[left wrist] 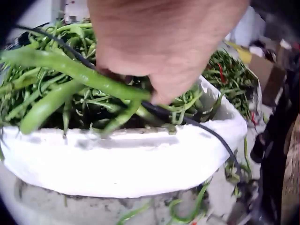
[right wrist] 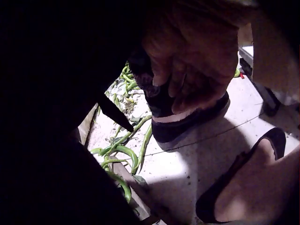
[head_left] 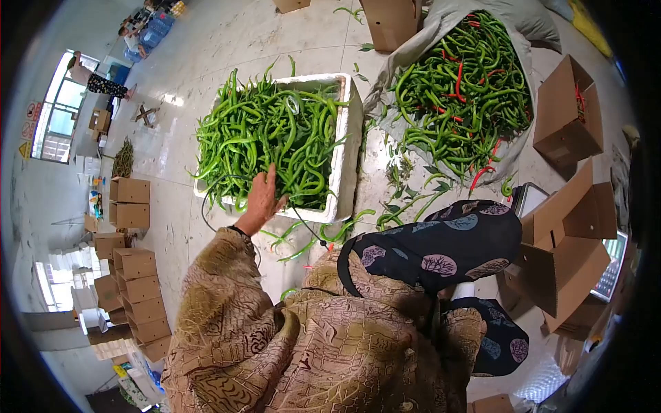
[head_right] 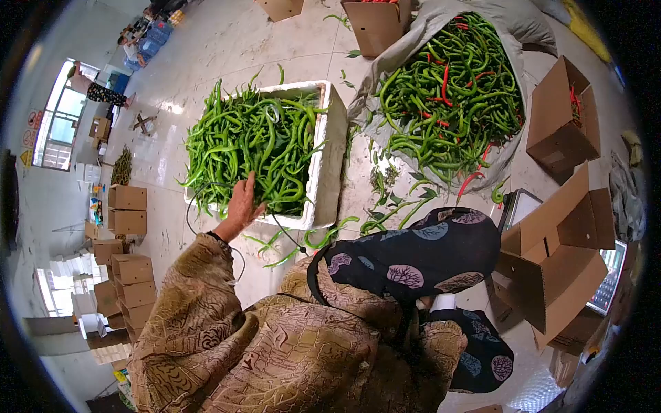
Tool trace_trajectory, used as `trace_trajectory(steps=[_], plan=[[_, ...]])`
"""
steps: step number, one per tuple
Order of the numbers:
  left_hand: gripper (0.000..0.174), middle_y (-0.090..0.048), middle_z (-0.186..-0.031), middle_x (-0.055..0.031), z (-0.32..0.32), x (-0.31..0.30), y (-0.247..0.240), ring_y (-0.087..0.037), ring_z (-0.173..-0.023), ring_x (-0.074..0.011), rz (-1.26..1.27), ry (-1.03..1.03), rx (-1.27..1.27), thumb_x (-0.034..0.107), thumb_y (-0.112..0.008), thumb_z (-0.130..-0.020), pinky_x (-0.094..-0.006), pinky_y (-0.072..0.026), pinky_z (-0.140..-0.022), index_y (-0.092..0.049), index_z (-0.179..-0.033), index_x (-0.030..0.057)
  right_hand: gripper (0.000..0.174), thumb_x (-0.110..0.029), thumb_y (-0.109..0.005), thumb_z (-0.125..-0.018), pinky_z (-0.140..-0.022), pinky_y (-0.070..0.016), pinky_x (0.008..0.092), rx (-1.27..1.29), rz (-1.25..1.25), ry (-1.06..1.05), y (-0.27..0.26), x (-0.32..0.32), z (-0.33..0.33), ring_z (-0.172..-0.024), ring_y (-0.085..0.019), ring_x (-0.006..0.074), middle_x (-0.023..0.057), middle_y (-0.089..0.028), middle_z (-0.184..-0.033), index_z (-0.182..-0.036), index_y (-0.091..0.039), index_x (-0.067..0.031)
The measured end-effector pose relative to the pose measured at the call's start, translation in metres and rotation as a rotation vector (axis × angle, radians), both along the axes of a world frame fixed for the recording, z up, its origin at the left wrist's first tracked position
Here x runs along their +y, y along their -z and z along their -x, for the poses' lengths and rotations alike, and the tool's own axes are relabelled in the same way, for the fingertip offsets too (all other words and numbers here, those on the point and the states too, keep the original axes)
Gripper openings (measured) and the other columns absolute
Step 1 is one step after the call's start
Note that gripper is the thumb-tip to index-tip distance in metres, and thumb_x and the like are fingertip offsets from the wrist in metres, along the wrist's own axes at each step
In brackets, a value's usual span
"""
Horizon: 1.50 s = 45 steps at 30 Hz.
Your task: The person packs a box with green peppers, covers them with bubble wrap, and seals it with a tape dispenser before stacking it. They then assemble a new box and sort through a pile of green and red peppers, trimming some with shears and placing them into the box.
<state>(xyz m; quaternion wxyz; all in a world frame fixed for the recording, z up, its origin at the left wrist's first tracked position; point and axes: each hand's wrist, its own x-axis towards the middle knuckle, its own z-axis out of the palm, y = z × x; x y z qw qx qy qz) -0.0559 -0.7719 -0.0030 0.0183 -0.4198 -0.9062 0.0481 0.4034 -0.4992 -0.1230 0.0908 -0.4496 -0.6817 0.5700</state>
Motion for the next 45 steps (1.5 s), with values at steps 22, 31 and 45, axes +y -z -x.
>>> trace_trajectory(steps=[22,31,45], plan=[[0.037,-0.065,-0.079,-0.0017,0.133,0.021,-0.113,-0.058,-0.064,-0.0080,-0.631,-0.421,-0.845,0.024,-0.059,-0.095,-0.0210,-0.0413,-0.050,-0.060,-0.123,-0.0011,0.033,-0.016,-0.057,-0.091,-0.087,-0.0495,0.0366,-0.015,0.003,-0.004,0.003,0.003,0.003,-0.098,-0.063,0.0288,0.0168,-0.065,-0.112,-0.118,-0.060,0.0018],[0.043,-0.062,-0.111,-0.0233,0.200,0.017,-0.114,-0.060,-0.099,-0.0354,-0.496,-0.026,0.445,0.021,-0.064,-0.090,-0.0405,-0.0474,-0.087,-0.055,-0.124,-0.0042,0.033,-0.018,-0.057,-0.091,-0.086,-0.0498,0.0367,-0.020,-0.001,-0.001,0.003,0.002,0.001,-0.097,-0.063,0.0287,0.0168,-0.065,-0.111,-0.118,-0.060,0.0018],[0.025,-0.056,-0.112,-0.0132,0.045,0.041,-0.001,-0.049,-0.114,-0.0313,0.087,0.615,0.093,0.011,-0.057,-0.079,-0.0449,-0.0368,-0.095,-0.065,-0.102,0.0130,0.034,-0.020,-0.056,-0.093,-0.085,-0.0503,0.0369,-0.028,-0.007,0.019,0.008,0.003,-0.005,-0.096,-0.064,0.0285,0.0168,-0.065,-0.111,-0.118,-0.060,0.0018]])
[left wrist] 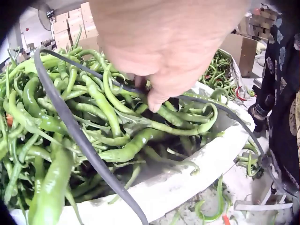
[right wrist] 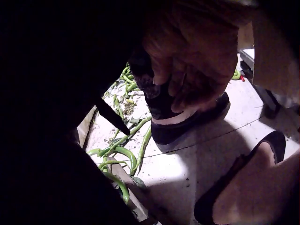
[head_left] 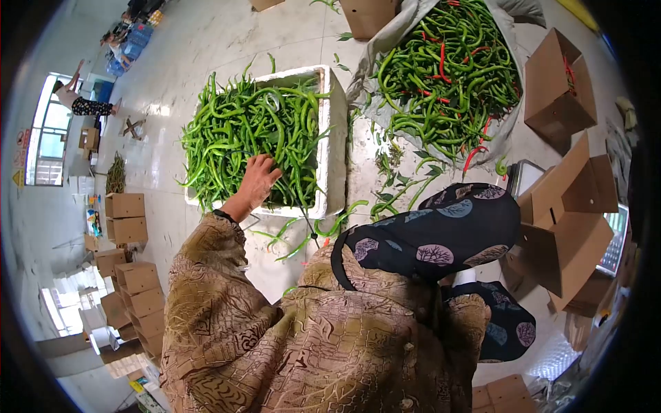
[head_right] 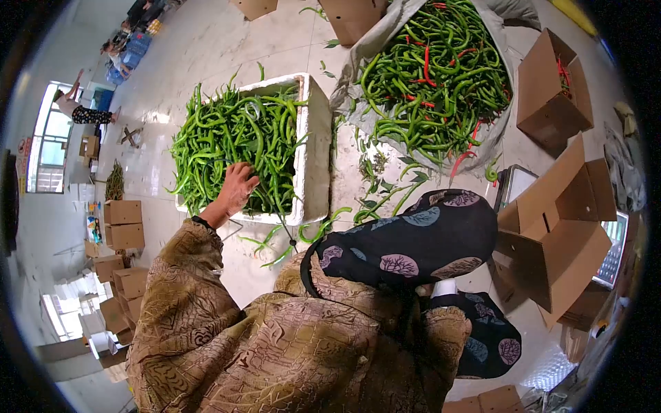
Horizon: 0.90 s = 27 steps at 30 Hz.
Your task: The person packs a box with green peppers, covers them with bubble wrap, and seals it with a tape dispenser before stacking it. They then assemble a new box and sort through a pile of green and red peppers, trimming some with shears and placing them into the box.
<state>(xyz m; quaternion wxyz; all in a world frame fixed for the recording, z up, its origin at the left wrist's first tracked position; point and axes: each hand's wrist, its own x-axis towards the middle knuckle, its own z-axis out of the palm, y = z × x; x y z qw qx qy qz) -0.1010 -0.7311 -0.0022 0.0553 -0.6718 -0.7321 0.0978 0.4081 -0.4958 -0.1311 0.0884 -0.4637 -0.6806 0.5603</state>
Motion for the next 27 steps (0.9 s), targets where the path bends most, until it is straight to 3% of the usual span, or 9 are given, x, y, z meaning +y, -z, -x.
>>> trace_trajectory(steps=[4,8,10,11,13,16,18,20,27], plan=[[0.029,-0.055,-0.080,-0.0048,0.003,-0.010,-0.013,-0.056,-0.084,-0.0221,0.151,0.066,0.076,0.012,-0.059,-0.078,-0.0385,-0.0425,-0.080,-0.063,-0.106,0.0140,0.034,-0.021,-0.056,-0.093,-0.085,-0.0505,0.0369,0.004,-0.014,0.018,0.000,0.003,-0.005,-0.096,-0.064,0.0285,0.0168,-0.065,-0.111,-0.118,-0.060,0.0018],[0.018,-0.064,-0.081,-0.0061,-0.003,-0.047,-0.031,-0.062,-0.086,-0.0231,0.513,-0.017,0.039,0.018,-0.058,-0.082,-0.0476,-0.0419,-0.089,-0.071,-0.094,0.0180,0.034,-0.022,-0.056,-0.094,-0.085,-0.0506,0.0370,0.003,-0.028,0.030,0.001,0.007,-0.009,-0.096,-0.064,0.0284,0.0168,-0.065,-0.111,-0.118,-0.060,0.0018],[0.016,-0.069,-0.088,-0.0048,-0.040,-0.064,-0.043,-0.068,-0.089,-0.0259,1.226,0.002,0.000,0.023,-0.058,-0.085,-0.0555,-0.0351,-0.100,-0.072,-0.092,0.0218,0.034,-0.022,-0.056,-0.094,-0.085,-0.0507,0.0370,0.007,-0.027,0.040,0.004,0.010,-0.012,-0.096,-0.064,0.0284,0.0168,-0.065,-0.111,-0.118,-0.061,0.0018],[0.017,-0.070,-0.089,-0.0041,-0.045,-0.101,-0.021,-0.068,-0.092,-0.0259,1.174,0.070,-0.076,0.027,-0.061,-0.083,-0.0563,-0.0388,-0.097,-0.072,-0.094,0.0228,0.034,-0.022,-0.056,-0.094,-0.085,-0.0507,0.0370,0.007,-0.025,0.047,0.006,0.011,-0.012,-0.096,-0.064,0.0284,0.0168,-0.065,-0.111,-0.118,-0.061,0.0019],[0.020,-0.071,-0.095,-0.0082,-0.099,-0.040,-0.069,-0.069,-0.094,-0.0260,1.356,0.110,-0.144,0.027,-0.060,-0.082,-0.0564,-0.0475,-0.081,-0.071,-0.095,0.0174,0.034,-0.023,-0.056,-0.094,-0.085,-0.0508,0.0370,0.010,-0.023,0.059,0.011,0.017,-0.016,-0.096,-0.064,0.0284,0.0168,-0.065,-0.111,-0.118,-0.061,0.0019],[0.026,-0.068,-0.084,-0.0164,-0.109,0.037,-0.043,-0.068,-0.081,-0.0339,1.073,-0.145,-0.339,0.030,-0.059,-0.086,-0.0491,-0.0539,-0.070,-0.068,-0.102,0.0113,0.034,-0.023,-0.056,-0.095,-0.084,-0.0509,0.0371,0.024,-0.009,0.065,0.020,0.028,-0.018,-0.096,-0.064,0.0283,0.0168,-0.065,-0.111,-0.118,-0.061,0.0019],[0.028,-0.065,-0.074,-0.0196,-0.097,0.088,-0.009,-0.064,-0.073,-0.0394,0.545,0.018,-0.591,0.027,-0.060,-0.087,-0.0474,-0.0530,-0.065,-0.065,-0.107,0.0080,0.035,-0.024,-0.056,-0.095,-0.084,-0.0510,0.0371,0.036,0.001,0.072,0.029,0.038,-0.019,-0.096,-0.064,0.0283,0.0168,-0.065,-0.111,-0.118,-0.061,0.0019],[0.029,-0.061,-0.067,-0.0213,-0.094,0.154,0.027,-0.062,-0.070,-0.0413,0.370,0.055,-0.729,0.022,-0.063,-0.086,-0.0490,-0.0506,-0.063,-0.062,-0.110,0.0057,0.035,-0.024,-0.056,-0.095,-0.084,-0.0510,0.0371,0.047,0.014,0.086,0.040,0.048,-0.020,-0.095,-0.064,0.0283,0.0168,-0.065,-0.111,-0.118,-0.061,0.0019],[0.073,-0.056,-0.115,-0.0263,-0.103,0.337,0.173,-0.051,-0.110,-0.0466,0.039,-0.072,-0.750,0.007,-0.072,-0.072,-0.0501,-0.0445,-0.090,-0.039,-0.136,0.0038,0.035,-0.025,-0.056,-0.096,-0.084,-0.0513,0.0372,0.101,0.057,0.134,0.082,0.100,-0.018,-0.095,-0.064,0.0282,0.0168,-0.065,-0.110,-0.118,-0.061,0.0019]])
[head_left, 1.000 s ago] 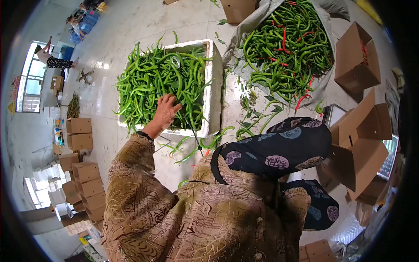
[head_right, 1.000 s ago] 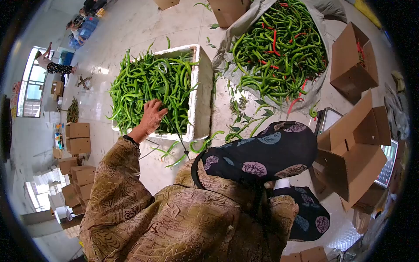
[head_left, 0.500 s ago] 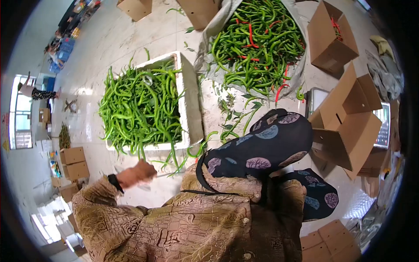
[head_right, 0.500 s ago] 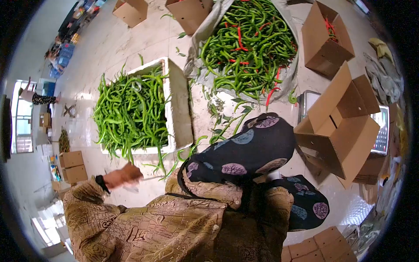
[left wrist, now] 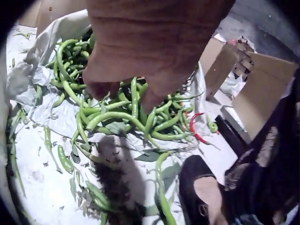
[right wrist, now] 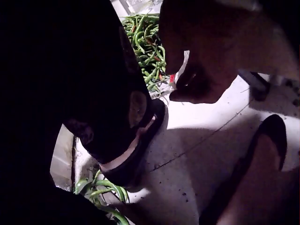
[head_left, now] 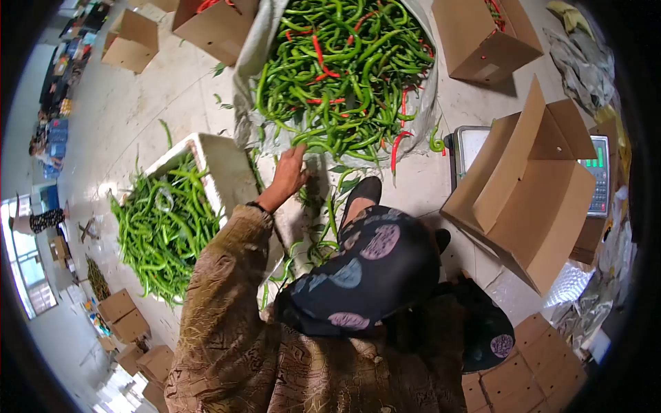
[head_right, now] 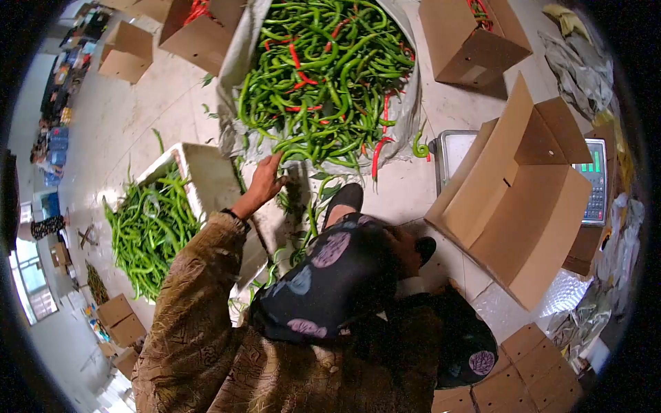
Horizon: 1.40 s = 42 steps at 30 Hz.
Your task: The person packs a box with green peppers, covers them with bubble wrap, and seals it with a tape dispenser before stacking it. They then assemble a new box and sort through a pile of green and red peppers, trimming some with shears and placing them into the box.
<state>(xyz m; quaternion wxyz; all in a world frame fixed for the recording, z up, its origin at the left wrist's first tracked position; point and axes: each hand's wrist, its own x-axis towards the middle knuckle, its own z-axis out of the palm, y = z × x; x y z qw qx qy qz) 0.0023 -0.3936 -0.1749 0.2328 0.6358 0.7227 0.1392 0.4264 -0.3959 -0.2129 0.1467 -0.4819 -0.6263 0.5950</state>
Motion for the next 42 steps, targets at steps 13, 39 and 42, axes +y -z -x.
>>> trace_trajectory(steps=[13,39,42], plan=[[0.039,-0.053,-0.100,-0.0194,-0.093,0.085,0.028,-0.053,-0.093,-0.0385,-0.098,0.063,-0.357,0.005,-0.072,-0.074,-0.0430,-0.0450,-0.082,-0.055,-0.109,0.0053,0.037,-0.020,-0.061,-0.094,-0.084,-0.0504,0.0362,0.062,0.312,0.667,0.009,0.108,0.098,-0.105,-0.060,0.0236,0.0110,-0.062,-0.118,-0.123,-0.057,0.0005],[0.073,-0.043,-0.139,-0.0149,-0.111,0.060,0.040,-0.046,-0.125,-0.0291,0.194,-0.802,-1.626,0.010,-0.058,-0.093,-0.0423,-0.0414,-0.102,-0.016,-0.152,0.0146,0.096,-0.040,-0.081,-0.068,-0.109,-0.0362,0.0406,-0.075,0.107,-0.011,-0.014,0.120,0.173,-0.130,-0.046,0.0372,0.0267,-0.045,-0.140,-0.141,-0.036,0.0049],[0.078,-0.036,-0.147,-0.0173,-0.124,0.064,0.013,-0.040,-0.132,-0.0314,0.221,-0.721,-1.746,0.020,-0.057,-0.096,-0.0434,-0.0354,-0.109,-0.006,-0.155,0.0213,0.084,-0.031,-0.079,-0.065,-0.104,-0.0387,0.0448,-0.130,-0.164,0.033,0.013,0.114,0.183,-0.124,-0.047,0.0406,0.0267,-0.048,-0.134,-0.133,-0.043,0.0036]])
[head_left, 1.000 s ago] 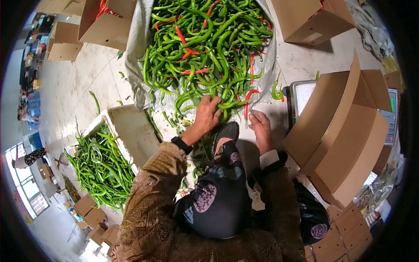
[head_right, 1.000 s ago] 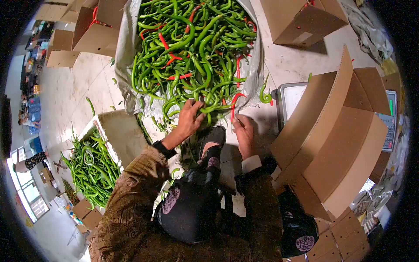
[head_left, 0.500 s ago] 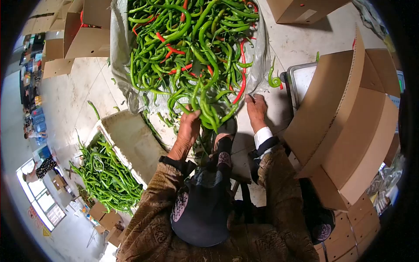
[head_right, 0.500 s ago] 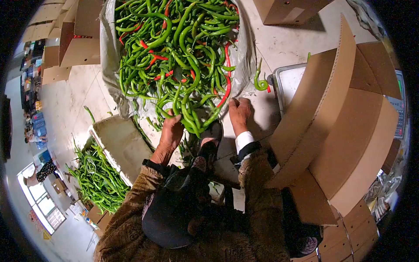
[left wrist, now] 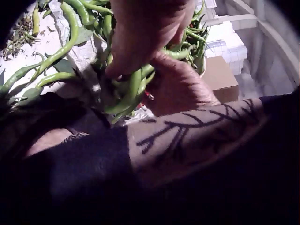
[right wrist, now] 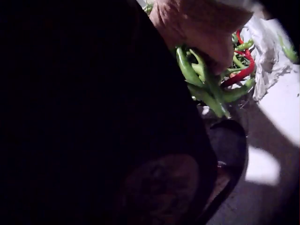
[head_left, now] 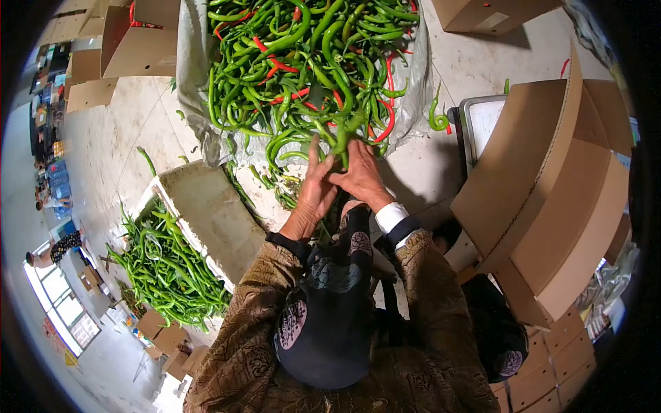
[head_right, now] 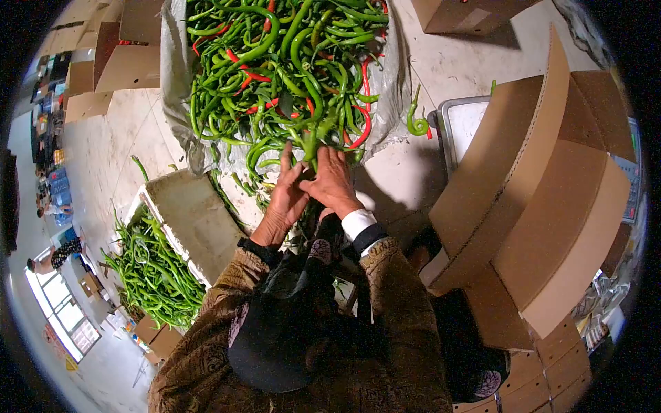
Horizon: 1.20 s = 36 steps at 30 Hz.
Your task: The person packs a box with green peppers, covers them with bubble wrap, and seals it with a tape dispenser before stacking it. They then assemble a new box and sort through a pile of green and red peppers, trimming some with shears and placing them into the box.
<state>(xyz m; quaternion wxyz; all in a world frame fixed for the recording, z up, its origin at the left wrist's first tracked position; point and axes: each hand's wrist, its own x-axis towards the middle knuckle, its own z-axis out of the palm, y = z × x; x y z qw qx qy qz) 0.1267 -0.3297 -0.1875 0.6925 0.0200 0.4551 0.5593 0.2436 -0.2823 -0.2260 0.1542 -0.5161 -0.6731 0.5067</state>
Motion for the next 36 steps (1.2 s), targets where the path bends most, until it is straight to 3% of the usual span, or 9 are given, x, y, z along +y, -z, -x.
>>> trace_trajectory(steps=[2,5,6,12,15,24,29,33,36], plan=[[0.081,-0.034,-0.149,-0.0190,-0.004,-0.007,-0.007,-0.038,-0.135,-0.0314,-0.020,0.049,0.041,0.023,-0.058,-0.096,-0.0443,-0.0327,-0.110,-0.003,-0.155,0.0219,0.049,-0.017,-0.074,-0.066,-0.087,-0.0476,0.0475,0.053,-0.047,0.066,-0.013,0.009,-0.002,-0.100,-0.059,0.0414,0.0207,-0.064,-0.106,-0.110,-0.060,-0.0016],[0.088,-0.030,-0.151,-0.0239,-0.010,-0.018,-0.021,-0.034,-0.138,-0.0318,-0.092,0.150,0.120,0.029,-0.060,-0.095,-0.0478,-0.0276,-0.113,0.004,-0.155,0.0227,0.039,-0.015,-0.077,-0.070,-0.072,-0.0520,0.0361,0.435,0.338,0.225,-0.019,0.009,-0.028,-0.081,-0.065,0.0212,0.0060,-0.068,-0.088,-0.105,-0.063,-0.0055],[0.089,-0.031,-0.150,-0.0242,-0.010,-0.021,-0.028,-0.037,-0.136,-0.0318,-0.076,0.169,0.112,0.028,-0.061,-0.094,-0.0472,-0.0299,-0.111,0.003,-0.155,0.0222,0.040,-0.019,-0.078,-0.073,-0.074,-0.0510,0.0324,0.403,0.327,0.197,-0.014,0.005,-0.033,-0.086,-0.062,0.0132,0.0042,-0.067,-0.093,-0.106,-0.063,-0.0034],[0.067,-0.060,-0.125,-0.0133,-0.010,-0.019,-0.070,-0.059,-0.112,-0.0210,-0.127,0.244,0.032,0.015,-0.062,-0.093,-0.0359,-0.0455,-0.098,-0.026,-0.148,-0.0028,0.034,-0.006,-0.061,-0.081,-0.092,-0.0457,0.0298,0.925,0.805,0.370,-0.074,0.009,-0.080,-0.101,-0.060,0.0151,0.0074,-0.064,-0.109,-0.115,-0.059,-0.0006],[0.071,-0.060,-0.126,-0.0122,-0.019,-0.011,-0.080,-0.058,-0.112,-0.0173,-0.136,0.395,0.098,0.010,-0.063,-0.092,-0.0318,-0.0454,-0.097,-0.024,-0.149,-0.0010,0.038,-0.005,-0.060,-0.084,-0.096,-0.0439,0.0323,1.007,0.880,0.338,-0.087,0.006,-0.078,-0.105,-0.059,0.0180,0.0077,-0.062,-0.114,-0.122,-0.054,-0.0006],[0.055,-0.058,-0.116,-0.0114,-0.026,-0.007,-0.118,-0.055,-0.110,-0.0251,-0.454,0.752,1.158,0.017,-0.070,-0.086,-0.0348,-0.0443,-0.096,-0.049,-0.134,0.0016,0.032,-0.009,-0.066,-0.085,-0.076,-0.0449,0.0274,0.881,0.605,0.461,-0.115,-0.007,-0.065,-0.090,-0.056,0.0113,0.0030,-0.059,-0.100,-0.115,-0.057,-0.0035],[0.057,-0.051,-0.134,-0.0137,-0.006,-0.001,-0.106,-0.052,-0.117,-0.0235,-0.109,0.051,0.534,0.030,-0.059,-0.095,-0.0366,-0.0347,-0.106,-0.043,-0.138,-0.0037,0.041,-0.019,-0.070,-0.078,-0.079,-0.0455,0.0284,1.287,0.793,0.414,-0.107,0.004,-0.085,-0.090,-0.058,0.0158,0.0046,-0.060,-0.098,-0.114,-0.057,-0.0043],[0.058,-0.057,-0.128,-0.0144,-0.008,0.013,-0.130,-0.053,-0.116,-0.0204,-0.143,0.260,0.139,0.026,-0.057,-0.097,-0.0348,-0.0385,-0.102,-0.036,-0.144,-0.0016,0.052,-0.020,-0.074,-0.074,-0.085,-0.0494,0.0388,1.279,0.828,0.382,-0.119,0.013,-0.079,-0.091,-0.059,0.0236,0.0088,-0.061,-0.092,-0.118,-0.053,-0.0030],[0.060,-0.058,-0.126,-0.0150,-0.005,0.020,-0.134,-0.056,-0.110,-0.0199,-0.327,0.256,0.442,0.021,-0.058,-0.096,-0.0328,-0.0438,-0.096,-0.033,-0.146,0.0018,0.051,-0.023,-0.071,-0.077,-0.085,-0.0488,0.0392,1.311,0.812,0.401,-0.136,0.015,-0.072,-0.094,-0.060,0.0244,0.0095,-0.061,-0.100,-0.120,-0.052,-0.0029]])
